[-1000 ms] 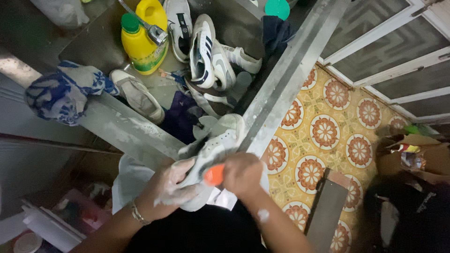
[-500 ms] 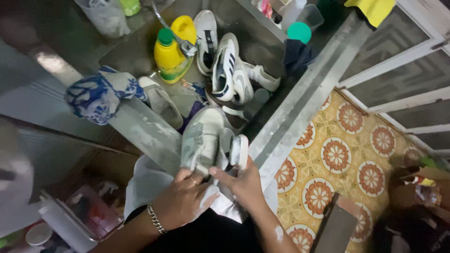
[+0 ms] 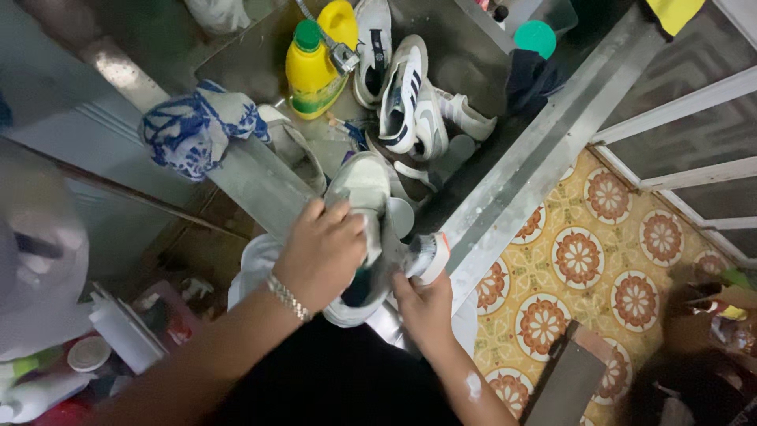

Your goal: The person cleans a pair of white sneakers in a sink by applying foam from a bottle and scrubbing the exterior and interior with a small orange brush and a larger black brush, then rinsing them under a faucet.

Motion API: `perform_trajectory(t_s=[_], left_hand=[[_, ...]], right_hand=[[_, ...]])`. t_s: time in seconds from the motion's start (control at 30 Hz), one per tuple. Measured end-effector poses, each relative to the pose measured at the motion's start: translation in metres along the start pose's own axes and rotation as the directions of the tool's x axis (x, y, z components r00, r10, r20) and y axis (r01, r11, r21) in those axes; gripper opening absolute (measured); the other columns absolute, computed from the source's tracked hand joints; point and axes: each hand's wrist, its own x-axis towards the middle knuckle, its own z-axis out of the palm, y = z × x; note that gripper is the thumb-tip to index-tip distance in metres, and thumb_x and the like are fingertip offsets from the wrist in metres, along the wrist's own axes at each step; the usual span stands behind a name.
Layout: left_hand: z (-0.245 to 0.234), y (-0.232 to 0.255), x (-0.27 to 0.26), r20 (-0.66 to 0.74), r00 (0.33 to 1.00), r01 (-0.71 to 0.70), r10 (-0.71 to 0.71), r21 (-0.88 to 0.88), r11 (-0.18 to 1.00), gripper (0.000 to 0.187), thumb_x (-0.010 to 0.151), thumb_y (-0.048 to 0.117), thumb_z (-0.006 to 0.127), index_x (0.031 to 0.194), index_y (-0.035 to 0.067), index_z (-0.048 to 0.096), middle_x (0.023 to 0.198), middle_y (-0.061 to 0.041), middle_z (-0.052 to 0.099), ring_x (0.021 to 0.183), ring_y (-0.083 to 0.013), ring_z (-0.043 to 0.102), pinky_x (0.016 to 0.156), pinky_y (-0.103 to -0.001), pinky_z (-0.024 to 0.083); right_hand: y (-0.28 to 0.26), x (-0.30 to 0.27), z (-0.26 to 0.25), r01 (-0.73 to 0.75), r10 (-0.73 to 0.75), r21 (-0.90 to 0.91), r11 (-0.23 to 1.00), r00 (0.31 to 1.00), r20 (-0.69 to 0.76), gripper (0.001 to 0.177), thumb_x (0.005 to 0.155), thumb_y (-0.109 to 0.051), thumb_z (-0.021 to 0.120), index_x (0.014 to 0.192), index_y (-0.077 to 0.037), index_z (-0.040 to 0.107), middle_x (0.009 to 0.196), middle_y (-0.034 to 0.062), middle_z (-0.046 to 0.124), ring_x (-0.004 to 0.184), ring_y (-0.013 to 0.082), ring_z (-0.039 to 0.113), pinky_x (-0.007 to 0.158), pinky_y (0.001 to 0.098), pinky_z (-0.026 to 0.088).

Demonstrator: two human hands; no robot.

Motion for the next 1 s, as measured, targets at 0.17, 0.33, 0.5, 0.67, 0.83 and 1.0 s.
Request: perform_trajectory(t_s=[0.17, 0.33, 0.5, 0.67, 0.83, 1.0], left_hand=[[-0.007, -0.035, 0.039, 0.194, 0.961, 0.249, -0.199, -0.286, 0.925, 0.02, 0.101, 0.026, 0.063, 0.094, 0.01, 0.073, 0.086, -0.013, 0.072, 0.077, -0.0298, 0.07, 0.071, -0.044, 0.053], [0.02, -0.073, 0.054, -0.059, 0.924, 0.275, -0.378, -0.587, 0.762, 0.018, 0.097, 0.018, 0.062, 0.102, 0.007, 0.075, 0.097, -0.017, 0.074, 0.091, -0.0342, 0.072, 0.081, -0.043, 0.057], [0.077, -0.061, 0.012, -0.043, 0.712, 0.473, -0.701, -0.709, 0.523, 0.04, 0.11, 0.031, 0.045, 0.139, 0.006, 0.058, 0.132, -0.02, 0.064, 0.12, -0.0297, 0.064, 0.103, -0.039, 0.049], [0.125, 0.003, -0.045, 0.54, 0.511, 0.266, -0.669, -0.839, -0.475, 0.062, 0.11, 0.047, 0.037, 0.156, 0.005, 0.036, 0.163, -0.008, 0.042, 0.146, -0.0194, 0.043, 0.121, -0.038, 0.032], [0.129, 0.015, -0.042, 0.617, 0.759, -0.09, -0.208, -0.217, -0.972, 0.055, 0.102, 0.048, 0.043, 0.138, 0.007, 0.054, 0.134, -0.011, 0.062, 0.122, -0.0301, 0.062, 0.108, -0.048, 0.045], [0.131, -0.061, -0.006, 0.539, 0.733, -0.203, -0.414, -0.407, -0.89, 0.044, 0.109, 0.04, 0.047, 0.128, 0.003, 0.063, 0.123, -0.014, 0.069, 0.111, -0.0279, 0.066, 0.1, -0.047, 0.051]], right_hand=[[0.015, -0.013, -0.009, -0.001, -0.004, -0.075, 0.997, 0.998, -0.068, 0.017, 0.092, 0.003, 0.066, 0.109, 0.0, 0.067, 0.1, 0.0056, 0.071, 0.092, 0.0132, 0.067, 0.083, 0.0291, 0.055], [0.028, -0.023, -0.01, 0.108, -0.118, -0.057, 0.993, 0.967, -0.225, 0.019, 0.089, 0.003, 0.067, 0.107, 0.001, 0.062, 0.1, 0.0044, 0.067, 0.094, 0.0122, 0.065, 0.085, 0.0274, 0.053], [0.016, -0.012, -0.015, 0.033, -0.026, 0.013, 0.999, 0.927, -0.374, 0.017, 0.088, 0.003, 0.072, 0.1, -0.002, 0.06, 0.093, 0.0038, 0.064, 0.086, 0.0121, 0.06, 0.08, 0.0261, 0.051], [-0.02, 0.011, -0.011, 0.028, 0.066, 0.186, 0.982, 0.875, -0.479, 0.024, 0.081, 0.002, 0.075, 0.098, -0.004, 0.058, 0.092, 0.002, 0.061, 0.086, 0.0104, 0.056, 0.078, 0.0245, 0.048], [-0.046, 0.051, -0.006, -0.1, 0.145, 0.135, 0.986, 0.91, -0.389, 0.019, 0.087, -0.009, 0.077, 0.091, -0.001, 0.061, 0.078, 0.0017, 0.059, 0.067, 0.0105, 0.053, 0.059, 0.0262, 0.043], [-0.003, 0.135, -0.03, -0.298, 0.321, 0.356, 0.886, 0.947, -0.007, 0.029, 0.097, -0.029, 0.071, 0.106, -0.001, 0.066, 0.07, 0.0004, 0.053, 0.054, 0.0087, 0.046, 0.047, 0.0264, 0.037]])
